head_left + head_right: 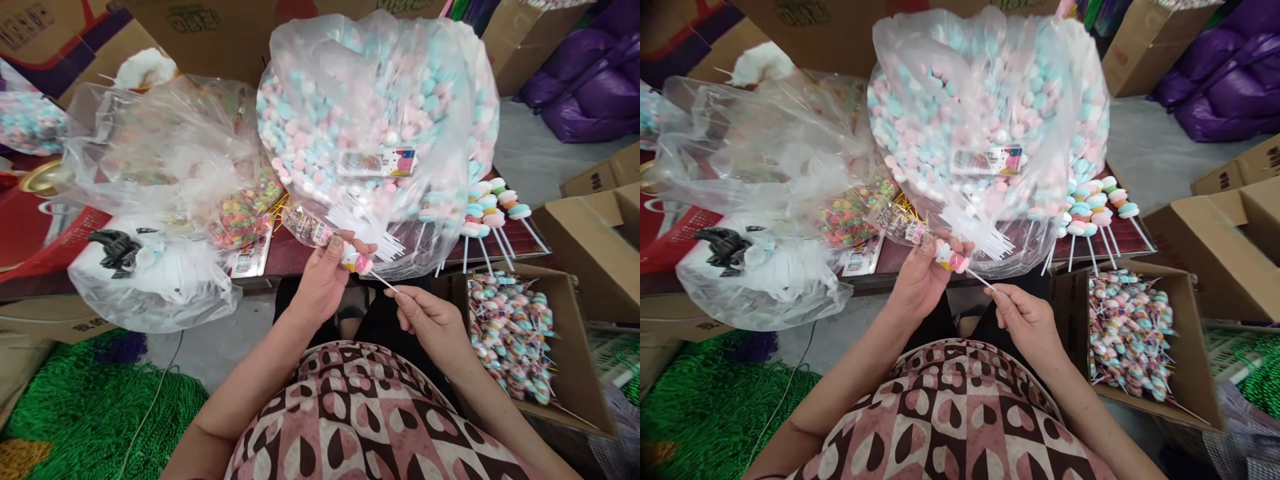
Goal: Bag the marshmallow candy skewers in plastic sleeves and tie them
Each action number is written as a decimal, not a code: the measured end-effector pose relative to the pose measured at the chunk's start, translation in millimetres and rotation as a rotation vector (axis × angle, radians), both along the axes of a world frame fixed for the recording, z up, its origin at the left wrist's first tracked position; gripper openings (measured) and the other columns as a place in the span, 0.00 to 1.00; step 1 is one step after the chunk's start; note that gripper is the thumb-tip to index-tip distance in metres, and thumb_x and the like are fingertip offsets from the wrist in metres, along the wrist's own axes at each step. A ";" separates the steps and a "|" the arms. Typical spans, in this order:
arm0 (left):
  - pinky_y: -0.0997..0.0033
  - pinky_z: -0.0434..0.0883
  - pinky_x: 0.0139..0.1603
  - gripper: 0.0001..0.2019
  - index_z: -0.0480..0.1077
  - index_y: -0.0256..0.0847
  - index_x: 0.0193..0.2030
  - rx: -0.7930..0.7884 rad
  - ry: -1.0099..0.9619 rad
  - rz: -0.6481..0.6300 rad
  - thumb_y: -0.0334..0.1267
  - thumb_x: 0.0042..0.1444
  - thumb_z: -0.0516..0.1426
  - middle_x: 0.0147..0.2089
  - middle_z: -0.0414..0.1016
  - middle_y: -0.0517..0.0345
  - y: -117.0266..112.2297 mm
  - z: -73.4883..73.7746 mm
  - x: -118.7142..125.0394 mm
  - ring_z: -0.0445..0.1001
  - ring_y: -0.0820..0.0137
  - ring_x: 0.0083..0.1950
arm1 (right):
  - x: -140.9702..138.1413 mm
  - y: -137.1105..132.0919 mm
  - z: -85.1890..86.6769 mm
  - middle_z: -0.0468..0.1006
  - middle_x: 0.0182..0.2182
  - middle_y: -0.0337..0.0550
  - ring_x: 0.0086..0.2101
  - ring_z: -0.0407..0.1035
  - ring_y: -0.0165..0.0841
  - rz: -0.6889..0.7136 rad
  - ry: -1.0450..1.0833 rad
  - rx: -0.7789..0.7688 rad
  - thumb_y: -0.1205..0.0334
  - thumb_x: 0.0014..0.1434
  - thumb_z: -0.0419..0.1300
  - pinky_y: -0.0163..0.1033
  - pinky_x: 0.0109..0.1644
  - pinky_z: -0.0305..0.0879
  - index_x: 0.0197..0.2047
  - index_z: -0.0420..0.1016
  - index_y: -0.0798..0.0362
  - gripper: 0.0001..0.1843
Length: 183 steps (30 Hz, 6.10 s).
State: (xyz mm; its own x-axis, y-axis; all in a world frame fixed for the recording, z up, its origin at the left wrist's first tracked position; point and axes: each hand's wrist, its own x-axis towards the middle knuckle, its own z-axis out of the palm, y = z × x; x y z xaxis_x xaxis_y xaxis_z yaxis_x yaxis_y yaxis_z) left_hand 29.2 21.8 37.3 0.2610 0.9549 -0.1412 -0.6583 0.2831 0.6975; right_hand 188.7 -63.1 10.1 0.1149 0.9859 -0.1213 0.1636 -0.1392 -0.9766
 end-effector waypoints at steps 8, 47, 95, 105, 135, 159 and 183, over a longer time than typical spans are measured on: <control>0.62 0.69 0.55 0.15 0.73 0.39 0.40 -0.002 0.072 -0.056 0.47 0.53 0.64 0.31 0.75 0.59 -16.1 -11.7 9.8 0.78 0.66 0.44 | -30.7 -3.5 0.0 0.61 0.13 0.30 0.16 0.53 0.24 0.155 0.133 -0.185 0.46 0.64 0.54 0.31 0.20 0.49 0.42 0.76 0.56 0.21; 0.76 0.60 0.20 0.11 0.58 0.40 0.26 -0.235 -0.150 -0.294 0.34 0.58 0.54 0.18 0.50 0.70 -21.1 -13.6 2.6 0.52 0.79 0.16 | -14.6 41.4 10.5 0.80 0.32 0.42 0.32 0.73 0.32 -0.026 -0.395 0.397 0.61 0.62 0.58 0.37 0.37 0.69 0.39 0.79 0.51 0.08; 0.77 0.65 0.19 0.08 0.60 0.41 0.35 -0.191 0.039 -0.303 0.40 0.59 0.56 0.18 0.51 0.72 -25.5 -21.1 10.0 0.52 0.80 0.16 | -17.5 49.1 -4.8 0.85 0.34 0.41 0.31 0.79 0.33 -0.064 -0.641 0.557 0.64 0.60 0.59 0.36 0.37 0.75 0.42 0.79 0.51 0.09; 0.77 0.65 0.18 0.08 0.61 0.41 0.36 -0.195 0.078 -0.305 0.40 0.58 0.56 0.18 0.51 0.73 -28.2 -20.6 10.3 0.51 0.80 0.15 | -15.9 49.5 0.5 0.84 0.32 0.41 0.31 0.79 0.32 -0.056 -0.632 0.557 0.66 0.59 0.59 0.35 0.38 0.74 0.38 0.79 0.52 0.07; 0.74 0.66 0.20 0.12 0.62 0.39 0.27 -0.308 0.037 -0.349 0.42 0.57 0.57 0.16 0.50 0.71 -27.8 -32.6 9.7 0.52 0.79 0.15 | -15.8 38.7 -16.3 0.79 0.25 0.39 0.25 0.73 0.32 -0.048 -0.818 0.613 0.68 0.55 0.55 0.36 0.31 0.68 0.30 0.72 0.50 0.06; 0.77 0.63 0.21 0.27 0.65 0.38 0.62 -0.122 0.418 -0.172 0.39 0.55 0.53 0.17 0.54 0.73 -32.0 -34.5 13.0 0.54 0.78 0.17 | -19.1 39.6 -6.6 0.80 0.31 0.41 0.29 0.74 0.33 0.012 -0.734 0.535 0.64 0.60 0.58 0.37 0.36 0.71 0.39 0.74 0.50 0.05; 0.77 0.63 0.23 0.25 0.65 0.38 0.62 -0.112 0.370 -0.188 0.42 0.58 0.54 0.17 0.56 0.72 -32.7 -31.8 13.0 0.55 0.78 0.18 | -20.0 39.7 -19.0 0.81 0.29 0.41 0.26 0.75 0.33 -0.079 -0.761 0.537 0.67 0.58 0.57 0.37 0.33 0.71 0.38 0.76 0.52 0.07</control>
